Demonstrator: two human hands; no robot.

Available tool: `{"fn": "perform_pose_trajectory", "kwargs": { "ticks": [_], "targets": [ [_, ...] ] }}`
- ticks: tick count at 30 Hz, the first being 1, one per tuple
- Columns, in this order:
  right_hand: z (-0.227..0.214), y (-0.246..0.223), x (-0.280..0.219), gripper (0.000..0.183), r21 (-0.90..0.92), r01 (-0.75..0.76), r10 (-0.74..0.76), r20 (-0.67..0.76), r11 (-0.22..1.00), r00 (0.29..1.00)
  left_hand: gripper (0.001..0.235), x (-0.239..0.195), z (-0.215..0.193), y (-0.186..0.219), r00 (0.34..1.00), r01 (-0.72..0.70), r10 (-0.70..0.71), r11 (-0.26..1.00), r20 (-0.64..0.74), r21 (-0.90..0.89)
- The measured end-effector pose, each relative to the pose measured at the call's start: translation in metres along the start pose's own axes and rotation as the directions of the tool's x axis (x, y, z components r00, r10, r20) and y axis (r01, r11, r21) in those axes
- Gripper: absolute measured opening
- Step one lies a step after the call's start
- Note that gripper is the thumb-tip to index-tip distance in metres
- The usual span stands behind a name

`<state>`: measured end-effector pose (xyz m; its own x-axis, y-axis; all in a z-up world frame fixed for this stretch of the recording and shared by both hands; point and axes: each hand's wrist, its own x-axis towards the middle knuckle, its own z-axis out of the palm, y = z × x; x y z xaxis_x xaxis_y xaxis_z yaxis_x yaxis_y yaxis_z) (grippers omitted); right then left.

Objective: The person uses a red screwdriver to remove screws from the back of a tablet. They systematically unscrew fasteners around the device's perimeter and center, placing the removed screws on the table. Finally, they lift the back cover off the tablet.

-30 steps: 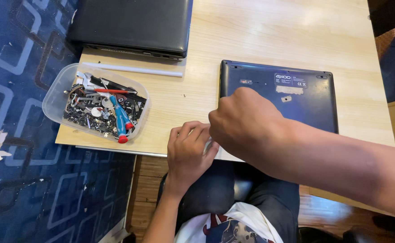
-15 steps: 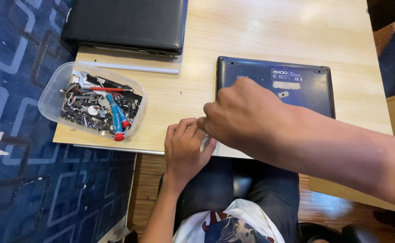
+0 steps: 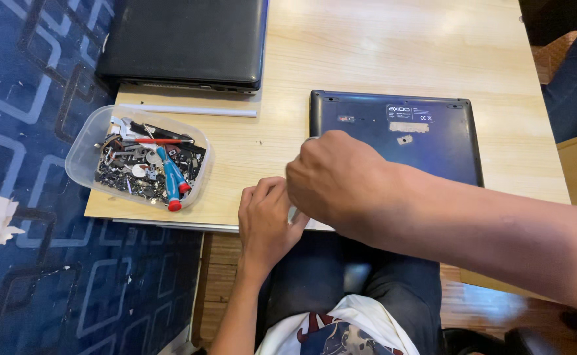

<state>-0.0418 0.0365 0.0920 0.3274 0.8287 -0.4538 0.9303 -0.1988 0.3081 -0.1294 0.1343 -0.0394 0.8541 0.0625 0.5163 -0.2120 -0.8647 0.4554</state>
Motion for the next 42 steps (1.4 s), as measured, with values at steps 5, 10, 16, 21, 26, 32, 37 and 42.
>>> {"fn": "perform_pose_trajectory", "kwargs": {
  "ticks": [5, 10, 16, 21, 26, 32, 37, 42],
  "targets": [
    [-0.019, 0.003, -0.01, 0.022, -0.069, -0.058, 0.05, -0.11, 0.996, 0.993, 0.014, -0.003, 0.007, -0.005, 1.0, 0.021, -0.021, 1.0, 0.006, 0.02],
    [-0.014, -0.003, -0.004, 0.018, -0.176, 0.033, -0.064, -0.171, 0.984, 0.983, 0.009, -0.006, 0.01, -0.007, 0.999, 0.038, -0.038, 0.999, -0.004, 0.036],
    [-0.015, 0.0, -0.007, 0.024, -0.052, -0.113, 0.106, -0.123, 0.992, 0.987, 0.014, -0.004, 0.01, -0.005, 0.999, 0.038, -0.039, 0.998, 0.025, 0.042],
    [-0.021, -0.008, -0.01, 0.02, -0.168, 0.039, -0.067, -0.167, 0.985, 0.984, 0.011, -0.009, 0.016, -0.007, 0.997, 0.082, -0.082, 0.996, 0.003, 0.041],
    [-0.011, -0.002, -0.006, 0.019, -0.146, -0.08, 0.069, -0.082, 0.986, 0.994, 0.016, -0.006, 0.009, -0.003, 0.999, 0.027, -0.028, 0.998, 0.017, 0.052],
    [-0.028, 0.002, -0.021, 0.025, -0.18, -0.016, -0.018, -0.189, 0.984, 0.982, 0.015, -0.007, 0.014, -0.007, 1.0, 0.028, -0.029, 0.998, 0.004, 0.057],
    [-0.009, 0.005, -0.013, 0.025, -0.158, -0.052, 0.024, -0.177, 0.986, 0.984, 0.016, -0.004, 0.01, -0.002, 0.999, 0.036, -0.036, 0.998, 0.0, 0.045],
    [-0.009, 0.01, -0.026, 0.025, -0.183, -0.04, -0.005, -0.237, 0.982, 0.971, 0.018, -0.002, 0.007, 0.001, 0.999, 0.036, -0.036, 0.999, 0.005, 0.027]
  ]
}}
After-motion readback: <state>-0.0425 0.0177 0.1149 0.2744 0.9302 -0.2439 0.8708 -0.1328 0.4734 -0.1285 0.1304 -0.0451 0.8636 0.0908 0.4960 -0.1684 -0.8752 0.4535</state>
